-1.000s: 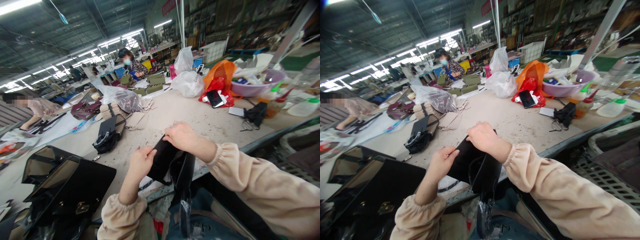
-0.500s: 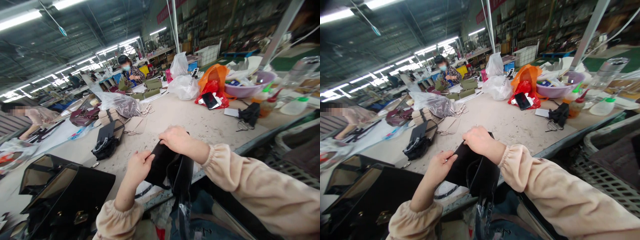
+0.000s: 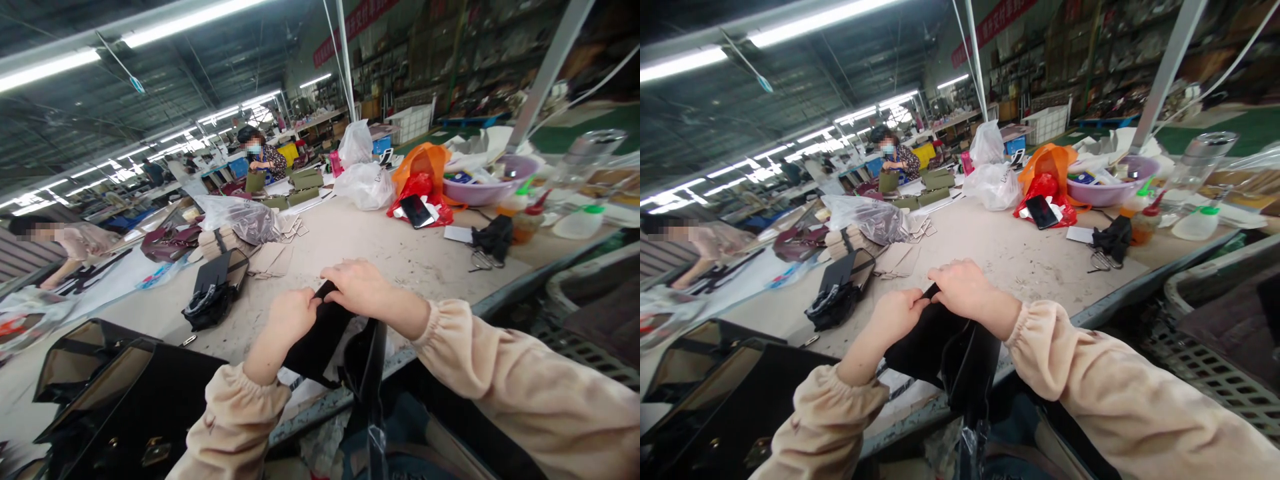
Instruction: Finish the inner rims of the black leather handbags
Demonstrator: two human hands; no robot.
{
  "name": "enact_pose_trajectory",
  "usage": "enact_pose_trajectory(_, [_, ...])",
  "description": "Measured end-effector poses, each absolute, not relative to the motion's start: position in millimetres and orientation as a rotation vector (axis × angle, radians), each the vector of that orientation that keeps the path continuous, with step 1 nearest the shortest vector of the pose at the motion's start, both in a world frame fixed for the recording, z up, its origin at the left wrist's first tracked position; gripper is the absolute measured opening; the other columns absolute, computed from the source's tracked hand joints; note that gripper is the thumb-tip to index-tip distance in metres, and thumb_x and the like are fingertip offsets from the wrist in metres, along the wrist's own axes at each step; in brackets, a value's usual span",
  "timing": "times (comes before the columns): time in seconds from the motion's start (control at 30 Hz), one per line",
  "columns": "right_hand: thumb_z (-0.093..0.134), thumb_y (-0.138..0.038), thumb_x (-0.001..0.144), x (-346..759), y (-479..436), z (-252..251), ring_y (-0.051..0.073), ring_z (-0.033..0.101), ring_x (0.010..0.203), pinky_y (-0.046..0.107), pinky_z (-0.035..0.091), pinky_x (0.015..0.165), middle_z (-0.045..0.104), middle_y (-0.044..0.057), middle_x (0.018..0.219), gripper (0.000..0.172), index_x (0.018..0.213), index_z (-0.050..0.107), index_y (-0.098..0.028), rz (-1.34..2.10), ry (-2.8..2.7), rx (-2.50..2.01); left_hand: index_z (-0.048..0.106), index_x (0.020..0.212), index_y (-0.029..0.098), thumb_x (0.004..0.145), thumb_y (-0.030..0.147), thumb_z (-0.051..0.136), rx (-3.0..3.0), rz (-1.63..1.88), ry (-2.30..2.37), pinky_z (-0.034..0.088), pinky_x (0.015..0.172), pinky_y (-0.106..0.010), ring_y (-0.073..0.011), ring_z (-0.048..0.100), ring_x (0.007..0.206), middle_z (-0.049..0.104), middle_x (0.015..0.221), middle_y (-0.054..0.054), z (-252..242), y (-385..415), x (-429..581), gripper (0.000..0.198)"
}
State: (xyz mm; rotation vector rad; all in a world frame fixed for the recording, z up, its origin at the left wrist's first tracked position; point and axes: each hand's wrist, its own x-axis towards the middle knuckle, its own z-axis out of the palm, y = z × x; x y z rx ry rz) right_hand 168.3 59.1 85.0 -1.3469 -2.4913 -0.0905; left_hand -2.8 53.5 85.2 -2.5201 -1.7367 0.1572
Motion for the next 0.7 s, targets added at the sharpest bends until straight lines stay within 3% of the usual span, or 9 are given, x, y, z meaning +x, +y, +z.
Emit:
enact_pose_trajectory(0.07, [0.061,-0.039,0.078,175,58,86,0.022,0.060,0.085,0.031,0.038,0.069,0.069,0.004,0.092,0.029,0.101,0.059,-0.021,-0.079,-2.508,-1.337,0.062,0.078,0.021,0.089,0.038,0.039,-2.503,0.153,-1.763,0.029,0.055,-0.029,-0.0197,0.062,0.069,0.069,0.075,-0.005,83,53,-4,0.031])
enact_pose_trajectory(0.17, [0.054,-0.039,0.084,181,60,86,0.022,0.061,0.084,0.031,0.038,0.071,0.069,0.005,0.086,0.020,0.087,0.065,-0.022,-0.070,-2.559,-1.358,0.062,0.077,0.021,0.088,0.039,0.041,-2.505,0.141,-1.793,0.028,0.055,-0.029,-0.0185,0.061,0.068,0.069,0.074,-0.004,83,52,-6,0.030])
enact_pose_trajectory(0.23, [0.049,-0.038,0.088,183,63,85,0.022,0.061,0.085,0.032,0.037,0.072,0.070,0.006,0.084,0.026,0.080,0.066,-0.021,-0.088,-2.543,-1.397,0.062,0.076,0.021,0.087,0.039,0.042,-2.521,0.117,-1.804,0.027,0.055,-0.028,-0.0175,0.060,0.067,0.068,0.072,-0.004,83,52,-7,0.029])
enact_pose_trajectory(0.7, [0.053,-0.036,0.086,179,69,78,0.024,0.060,0.082,0.035,0.036,0.071,0.069,0.008,0.080,0.024,0.078,0.066,-0.017,-0.203,-2.422,-1.465,0.060,0.070,0.021,0.087,0.037,0.043,-2.633,0.075,-1.856,0.028,0.054,-0.026,-0.0150,0.053,0.060,0.063,0.065,-0.002,87,55,-3,0.029])
